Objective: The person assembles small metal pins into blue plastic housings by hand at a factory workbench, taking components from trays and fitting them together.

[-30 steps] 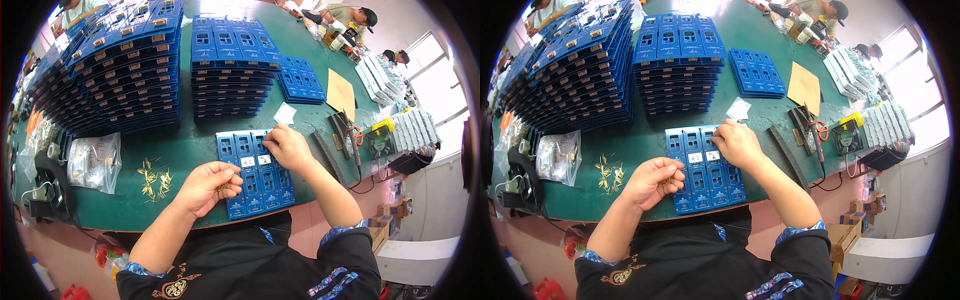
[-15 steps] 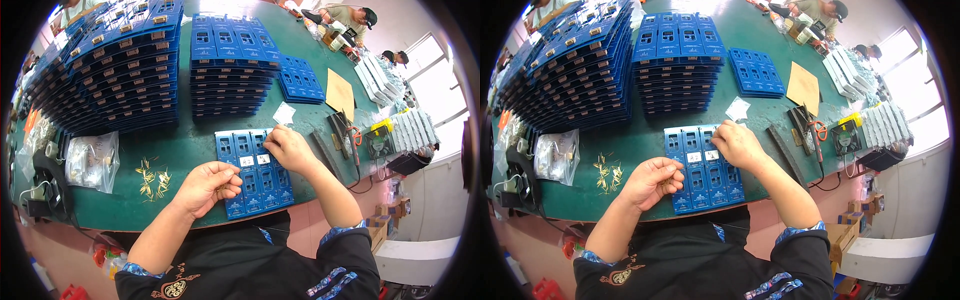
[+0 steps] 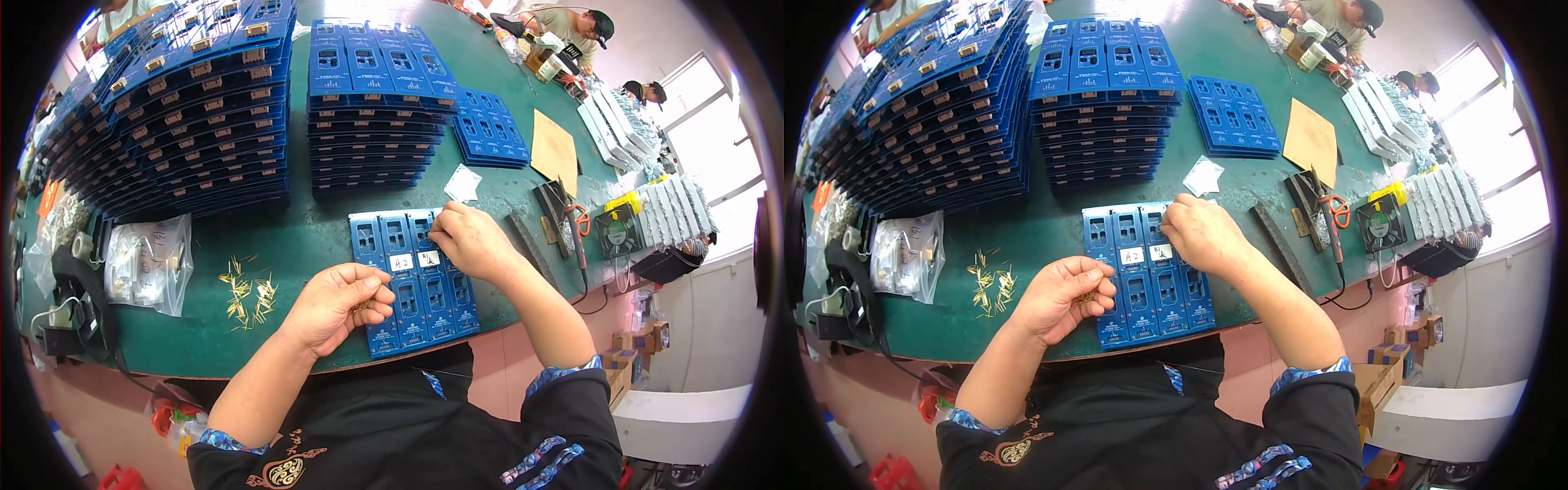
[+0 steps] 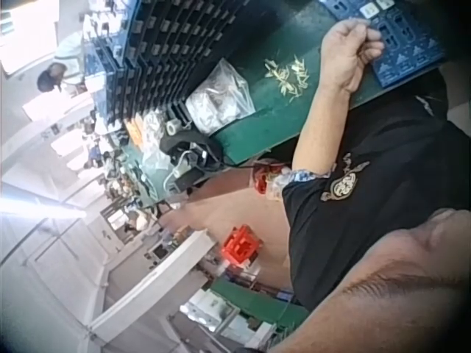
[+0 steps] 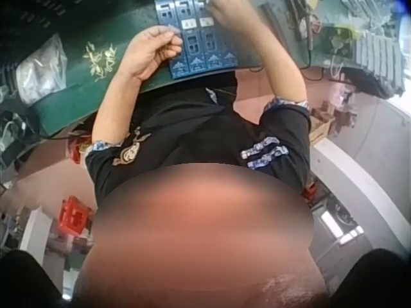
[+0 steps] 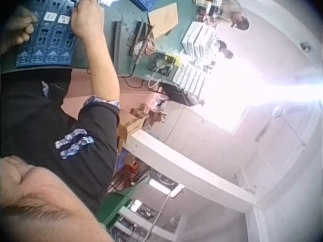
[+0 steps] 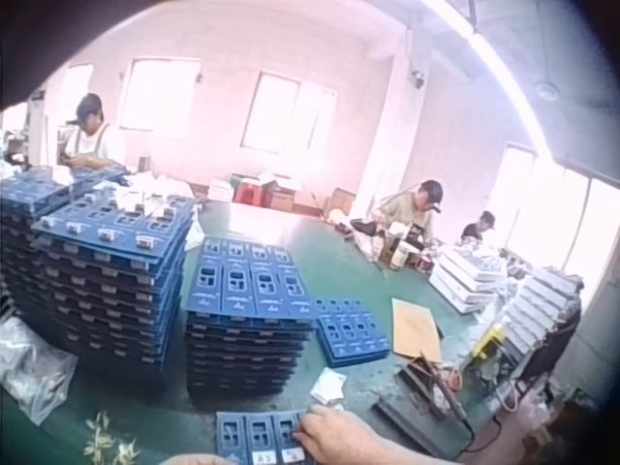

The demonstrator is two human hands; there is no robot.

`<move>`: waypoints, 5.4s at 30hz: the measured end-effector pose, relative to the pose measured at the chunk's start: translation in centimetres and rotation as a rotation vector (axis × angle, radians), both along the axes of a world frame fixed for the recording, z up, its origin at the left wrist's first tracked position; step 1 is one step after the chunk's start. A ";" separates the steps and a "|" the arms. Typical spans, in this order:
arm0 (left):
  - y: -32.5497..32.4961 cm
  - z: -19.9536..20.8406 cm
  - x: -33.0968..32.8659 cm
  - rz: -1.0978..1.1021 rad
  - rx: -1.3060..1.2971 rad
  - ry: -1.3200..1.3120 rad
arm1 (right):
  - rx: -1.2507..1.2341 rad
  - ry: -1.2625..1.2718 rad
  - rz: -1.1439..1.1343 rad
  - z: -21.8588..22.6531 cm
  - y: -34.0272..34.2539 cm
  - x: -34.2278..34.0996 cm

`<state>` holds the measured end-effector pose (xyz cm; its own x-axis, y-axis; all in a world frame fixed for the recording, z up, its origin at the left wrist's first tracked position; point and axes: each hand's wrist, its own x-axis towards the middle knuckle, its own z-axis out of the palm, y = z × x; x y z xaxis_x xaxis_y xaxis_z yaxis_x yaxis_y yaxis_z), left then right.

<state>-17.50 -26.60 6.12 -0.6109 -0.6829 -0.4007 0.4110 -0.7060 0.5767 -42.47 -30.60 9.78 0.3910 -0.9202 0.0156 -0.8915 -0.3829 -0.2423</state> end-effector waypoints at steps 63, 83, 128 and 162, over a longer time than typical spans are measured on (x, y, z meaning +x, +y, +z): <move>0.1 0.3 -1.1 0.276 0.093 0.127 | -0.406 -0.393 0.294 0.4 3.0 7.6; -0.1 0.4 -0.3 0.148 0.043 -0.065 | 0.020 -0.285 0.067 -1.0 -0.5 -0.2; 0.0 0.2 -0.2 0.139 0.049 0.024 | -0.244 -0.068 0.239 -0.9 1.5 -0.3; -0.4 1.1 -1.6 0.168 0.009 -0.033 | 0.396 -0.974 -0.455 -1.3 1.1 -4.7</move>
<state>-19.10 -26.95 7.20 -0.4745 -0.7710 -0.4248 0.5048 -0.6337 0.5862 -47.18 -29.54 8.45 0.0015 -0.9812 -0.1930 -0.2955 0.1840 -0.9375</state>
